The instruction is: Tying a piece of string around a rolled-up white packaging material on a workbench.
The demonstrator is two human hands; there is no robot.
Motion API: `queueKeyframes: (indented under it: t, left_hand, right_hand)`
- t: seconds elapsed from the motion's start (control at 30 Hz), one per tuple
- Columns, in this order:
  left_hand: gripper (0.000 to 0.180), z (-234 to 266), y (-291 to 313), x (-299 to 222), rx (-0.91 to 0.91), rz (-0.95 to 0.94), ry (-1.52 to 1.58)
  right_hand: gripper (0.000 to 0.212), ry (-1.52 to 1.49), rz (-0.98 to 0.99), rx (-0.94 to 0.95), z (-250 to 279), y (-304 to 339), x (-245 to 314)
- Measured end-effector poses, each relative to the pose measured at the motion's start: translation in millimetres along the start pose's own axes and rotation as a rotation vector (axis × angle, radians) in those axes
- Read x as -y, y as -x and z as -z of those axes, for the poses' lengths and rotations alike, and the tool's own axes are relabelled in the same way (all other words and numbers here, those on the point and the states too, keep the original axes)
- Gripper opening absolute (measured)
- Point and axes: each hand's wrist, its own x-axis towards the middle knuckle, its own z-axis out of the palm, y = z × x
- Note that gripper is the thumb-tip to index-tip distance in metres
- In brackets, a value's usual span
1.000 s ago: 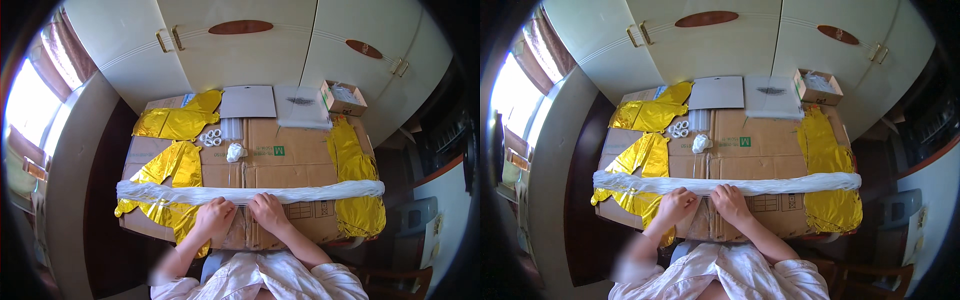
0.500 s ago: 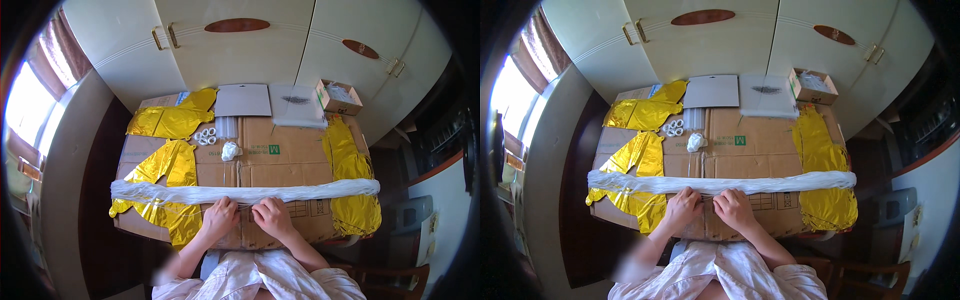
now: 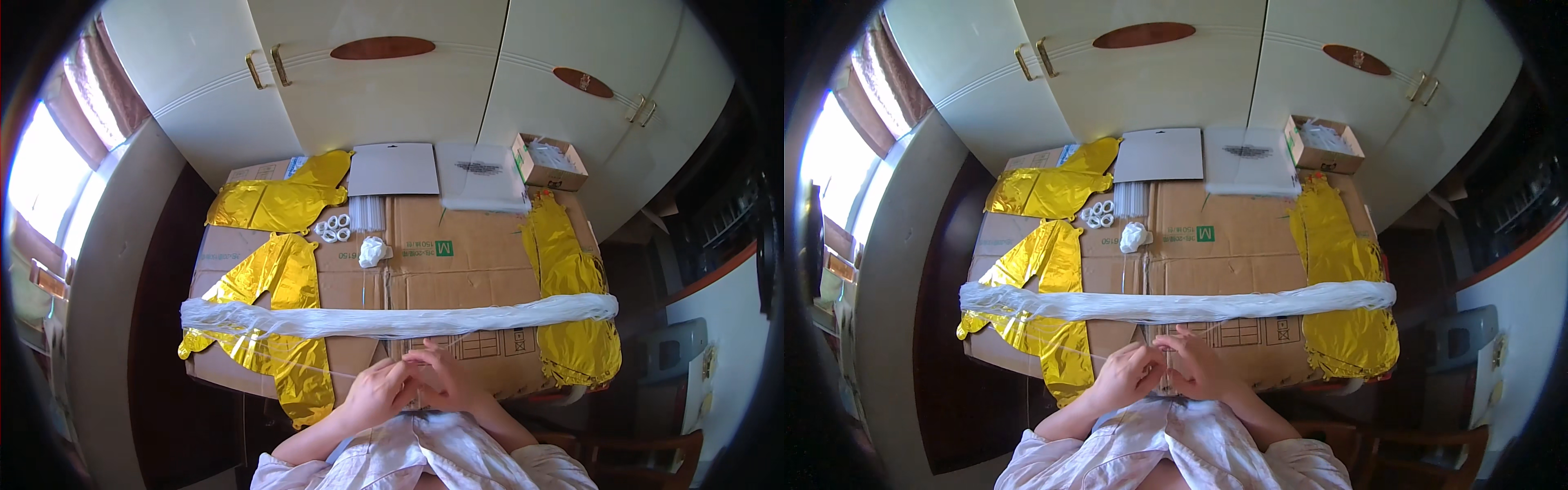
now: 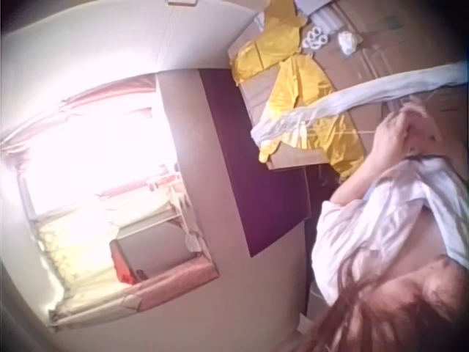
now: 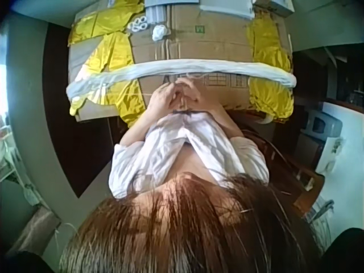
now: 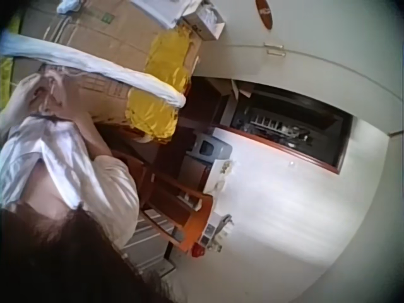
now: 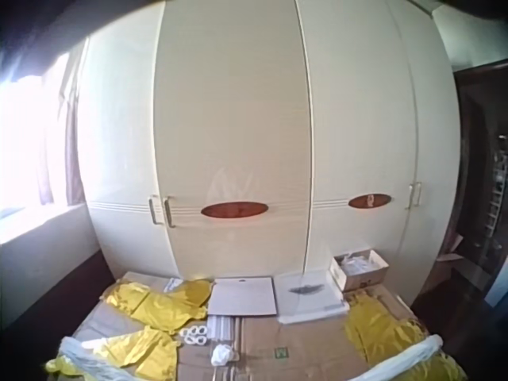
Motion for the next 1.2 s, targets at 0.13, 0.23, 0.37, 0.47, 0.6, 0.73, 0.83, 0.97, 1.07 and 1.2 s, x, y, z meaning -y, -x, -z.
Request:
queueKeyframes:
  t: [0.13,0.23,0.37,0.47,0.6,0.73,0.83,0.97,1.07,1.2]
  left_hand:
    - [0.016,-3.9,-10.0,-20.4,-0.041,-0.063,0.249]
    - [0.015,-9.0,-21.3,-22.3,-0.026,-0.218,0.253]
    - [0.009,8.8,-29.9,-34.0,0.089,-0.062,0.584]
    - [0.009,19.1,-16.0,-23.4,0.142,0.242,1.009]
    - [0.01,23.9,-13.6,-22.3,0.172,0.298,0.925]
    - [0.009,24.3,-11.5,-21.2,0.225,0.323,0.842]
    - [0.013,32.1,-10.4,-13.8,0.184,0.371,1.124]
    - [0.016,42.7,0.3,7.6,0.196,0.523,1.126]
    - [0.016,48.4,5.0,11.5,0.272,0.563,0.781]
    - [0.012,53.4,5.8,16.2,0.437,0.398,0.249]
  right_hand:
    - [0.046,-0.304,0.022,0.069,-9.8,-6.9,-9.6]
    - [0.046,-0.436,0.093,0.178,-9.6,-12.6,-16.5]
    - [0.043,-0.759,-0.038,0.307,-6.2,7.5,-37.8]
    - [0.043,-0.776,0.033,0.229,-4.2,4.5,-31.0]
    - [0.041,-0.629,-0.026,0.097,-8.7,-10.2,-8.3]
    - [0.034,-0.556,0.096,0.16,-16.1,-10.8,-13.3]
    - [0.021,-0.753,0.101,0.181,-14.9,-11.7,-15.1]
    - [0.007,-0.85,-0.197,0.282,8.3,-0.6,-3.9]
    - [0.007,-0.595,-0.223,0.263,32.4,-2.5,-5.5]
    - [0.009,-0.376,-0.184,0.154,46.0,-0.4,-8.9]
